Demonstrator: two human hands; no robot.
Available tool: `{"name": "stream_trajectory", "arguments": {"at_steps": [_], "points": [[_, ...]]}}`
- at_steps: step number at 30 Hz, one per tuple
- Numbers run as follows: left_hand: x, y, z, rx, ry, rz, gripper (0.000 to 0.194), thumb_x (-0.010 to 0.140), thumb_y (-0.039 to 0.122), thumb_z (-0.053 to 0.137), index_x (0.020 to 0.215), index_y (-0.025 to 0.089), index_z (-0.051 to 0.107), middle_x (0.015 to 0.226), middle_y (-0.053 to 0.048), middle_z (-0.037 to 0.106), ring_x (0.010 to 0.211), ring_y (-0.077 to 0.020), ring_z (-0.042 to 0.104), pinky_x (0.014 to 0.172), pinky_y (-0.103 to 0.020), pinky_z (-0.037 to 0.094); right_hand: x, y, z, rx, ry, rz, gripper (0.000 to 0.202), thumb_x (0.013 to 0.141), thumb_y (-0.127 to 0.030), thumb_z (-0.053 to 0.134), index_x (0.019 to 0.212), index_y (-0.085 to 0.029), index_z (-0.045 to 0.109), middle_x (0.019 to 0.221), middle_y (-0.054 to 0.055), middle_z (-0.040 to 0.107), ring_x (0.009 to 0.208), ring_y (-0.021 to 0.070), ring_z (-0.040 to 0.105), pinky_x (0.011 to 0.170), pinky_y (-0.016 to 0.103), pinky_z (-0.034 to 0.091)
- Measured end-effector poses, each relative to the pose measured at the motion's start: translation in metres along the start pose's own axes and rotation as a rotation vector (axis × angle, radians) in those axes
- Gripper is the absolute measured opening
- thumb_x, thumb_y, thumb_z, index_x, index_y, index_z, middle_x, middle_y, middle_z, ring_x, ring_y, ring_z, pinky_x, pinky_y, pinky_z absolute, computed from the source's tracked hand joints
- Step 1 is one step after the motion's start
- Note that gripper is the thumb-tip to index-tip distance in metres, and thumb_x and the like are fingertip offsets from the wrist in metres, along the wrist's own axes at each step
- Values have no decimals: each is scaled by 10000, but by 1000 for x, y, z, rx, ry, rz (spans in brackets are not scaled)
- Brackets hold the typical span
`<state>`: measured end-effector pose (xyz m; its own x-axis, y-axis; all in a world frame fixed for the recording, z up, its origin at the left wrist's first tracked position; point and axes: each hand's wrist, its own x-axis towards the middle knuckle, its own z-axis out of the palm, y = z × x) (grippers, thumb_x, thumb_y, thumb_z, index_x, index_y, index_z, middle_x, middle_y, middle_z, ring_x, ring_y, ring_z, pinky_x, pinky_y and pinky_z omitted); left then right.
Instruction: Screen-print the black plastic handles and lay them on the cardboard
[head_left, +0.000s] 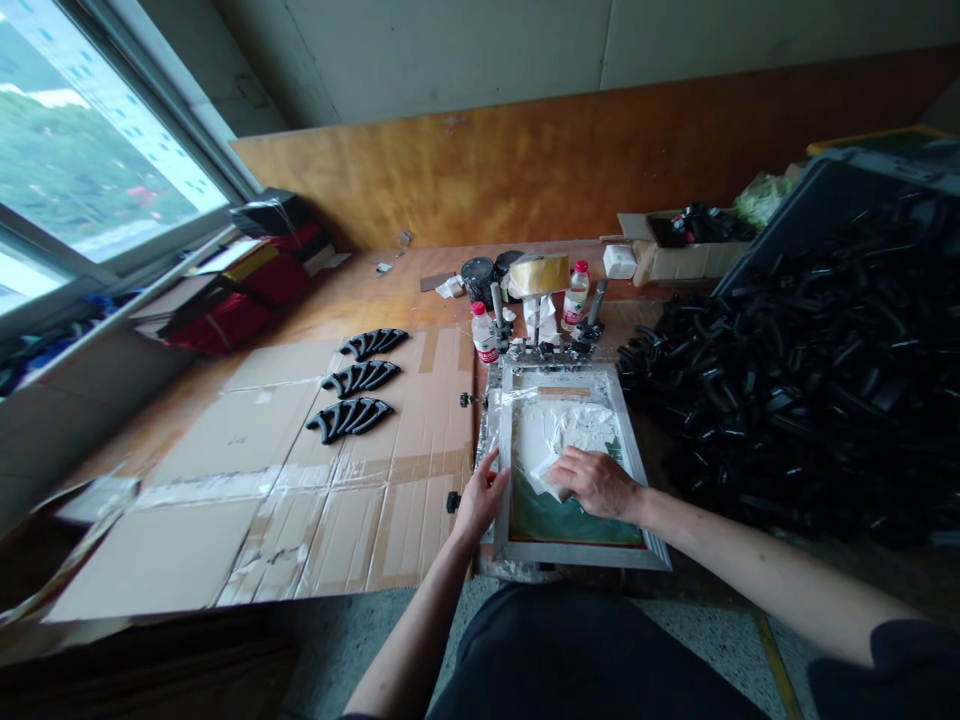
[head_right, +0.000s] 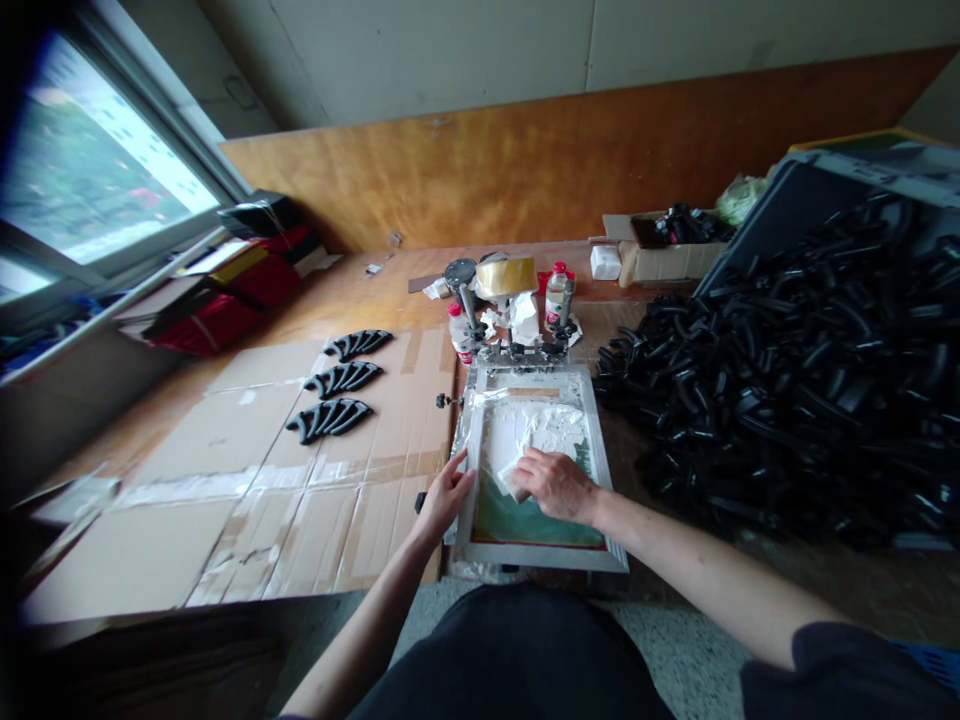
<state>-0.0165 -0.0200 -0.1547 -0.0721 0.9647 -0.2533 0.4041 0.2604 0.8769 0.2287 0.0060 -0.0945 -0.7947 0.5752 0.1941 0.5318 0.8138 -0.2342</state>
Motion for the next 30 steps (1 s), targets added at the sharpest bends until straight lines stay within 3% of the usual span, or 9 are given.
{"name": "stream_trajectory", "arguments": {"at_steps": [3,8,10,13,16,19,23,27,30], "points": [[-1,6,-3,-26,-16,-12,660,830,533,532,1402,211,460,695,26,576,594,-118,515,550,-223,368,22,8,-14,54,37,77,173,878,-174,570,1016,-217,665,891,29,648,886,187,563,704,271,434],[-15,45,-22,-165,-53,-1,734,788,571,589,1416,229,426,656,49,542,521,-87,444,493,-198,335,74,50,-59,40,204,324,520,848,-280,663,1346,-301,516,1056,23,628,871,176,594,780,306,467],[-21,73,-33,-233,-42,21,625,801,605,559,1283,208,562,675,30,555,529,-87,446,486,-200,347,68,79,-80,33,346,425,492,868,-332,630,1346,-280,524,1061,44,618,843,179,597,774,318,475],[-19,117,-43,-359,37,125,533,840,642,472,1009,173,663,752,-9,596,594,-107,506,527,-217,412,28,121,-93,71,659,652,349,927,-355,486,1211,-197,614,990,77,640,841,198,603,781,340,480],[-4,158,-48,-520,87,284,485,873,605,445,1038,186,627,902,-43,638,717,-139,595,596,-241,477,-15,134,-68,146,657,890,326,934,-363,403,972,-162,658,816,70,644,764,208,600,714,343,487],[13,181,-45,-604,82,338,445,884,565,439,1073,194,597,916,-56,645,800,-155,634,626,-249,499,-29,104,-15,215,431,828,300,883,-439,513,775,-186,635,733,37,622,696,188,586,663,310,480],[5,157,-18,-700,155,230,503,868,607,442,1175,216,522,912,-51,650,764,-139,632,611,-241,490,-11,41,38,59,79,630,221,857,-370,616,818,-152,606,943,112,631,952,235,570,833,345,453],[-33,97,36,-664,-247,-278,617,784,680,528,1148,181,552,1019,-135,681,791,-209,653,581,-296,495,13,-10,46,23,-13,689,181,931,-270,499,950,-113,588,940,148,637,978,265,552,858,374,430],[-50,64,57,-762,-303,-421,567,776,686,523,1033,185,595,996,-114,686,831,-209,648,622,-304,502,19,-31,43,123,55,456,158,949,-243,459,968,-149,584,952,109,634,994,237,533,889,354,419]]}}
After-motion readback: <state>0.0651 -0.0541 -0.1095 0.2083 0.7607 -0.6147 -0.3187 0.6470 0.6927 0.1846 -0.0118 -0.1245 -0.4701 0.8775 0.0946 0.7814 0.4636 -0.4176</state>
